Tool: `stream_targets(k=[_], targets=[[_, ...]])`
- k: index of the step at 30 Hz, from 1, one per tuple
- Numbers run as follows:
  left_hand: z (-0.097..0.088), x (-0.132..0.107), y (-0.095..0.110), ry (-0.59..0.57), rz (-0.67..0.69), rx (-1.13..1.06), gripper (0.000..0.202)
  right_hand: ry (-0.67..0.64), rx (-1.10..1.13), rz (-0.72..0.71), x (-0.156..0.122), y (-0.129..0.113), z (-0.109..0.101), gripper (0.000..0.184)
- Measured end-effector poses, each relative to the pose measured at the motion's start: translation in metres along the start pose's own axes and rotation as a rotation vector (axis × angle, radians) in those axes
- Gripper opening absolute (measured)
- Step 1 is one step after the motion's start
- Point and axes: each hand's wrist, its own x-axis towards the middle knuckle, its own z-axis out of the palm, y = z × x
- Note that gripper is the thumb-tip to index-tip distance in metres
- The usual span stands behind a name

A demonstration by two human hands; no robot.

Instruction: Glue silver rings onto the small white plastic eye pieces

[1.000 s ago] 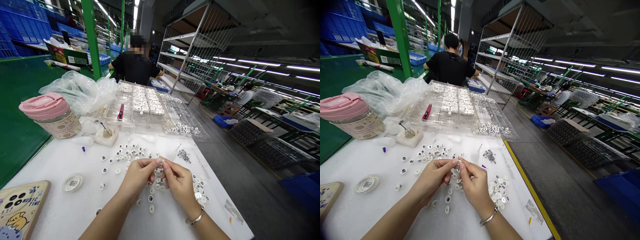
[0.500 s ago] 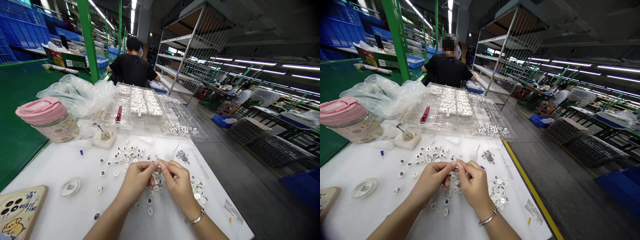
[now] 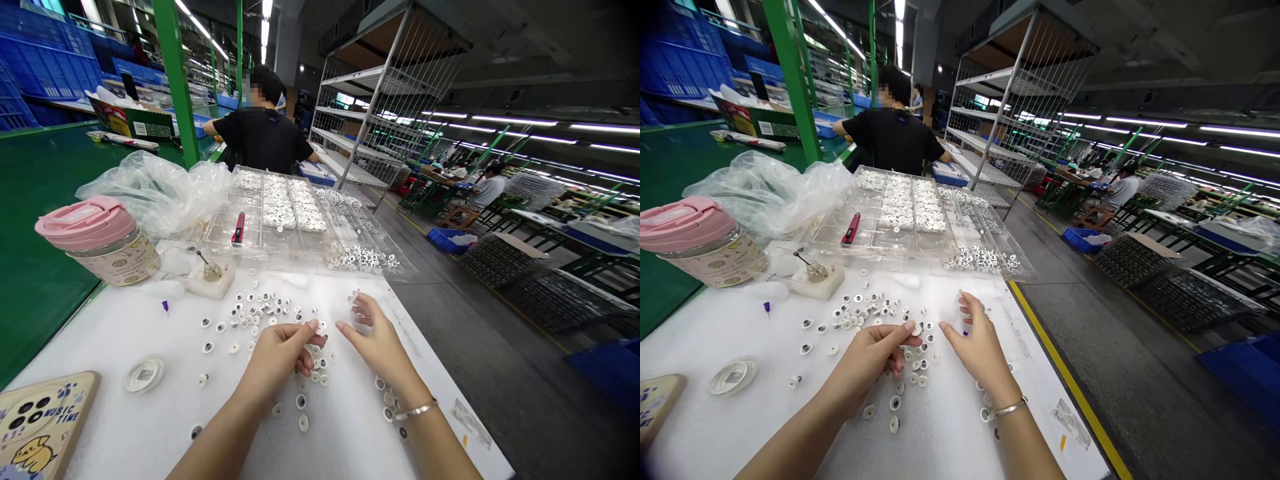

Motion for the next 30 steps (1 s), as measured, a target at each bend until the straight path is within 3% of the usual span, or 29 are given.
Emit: stream_targets(k=[3, 9, 16, 18, 21, 26, 30], targets=[[0.0, -0.001, 0.0, -0.011, 0.0, -0.028, 0.041, -0.071, -0.004, 0.035, 0.006, 0.002, 0.005, 0.037], [0.0, 0.0, 0.0, -0.028, -0.025, -0.053, 0.042, -0.173, 0.493, -0.002, 0.0, -0.017, -0.007, 0.037], [-0.001, 0.0, 0.0, -0.056, -0.038, -0.034, 0.046, 0.136, 0.831, -0.081, -0.009, -0.021, -0.02, 0.024], [0.0, 0.0, 0.001, -0.066, -0.047, -0.029, 0.046, 0.169, 0.931, -0.092, -0.011, -0.022, -0.02, 0.021], [0.0, -0.001, 0.0, -0.097, -0.066, -0.027, 0.045, 0.202, 0.852, -0.117, -0.016, -0.024, -0.016, 0.02], [0.001, 0.001, -0.003, -0.128, -0.065, -0.026, 0.046, 0.504, 0.529, -0.329, -0.029, -0.029, -0.002, 0.025], [0.001, 0.0, -0.003, -0.136, -0.072, -0.002, 0.046, 0.487, 0.479, -0.432, -0.035, -0.034, 0.003, 0.023]])
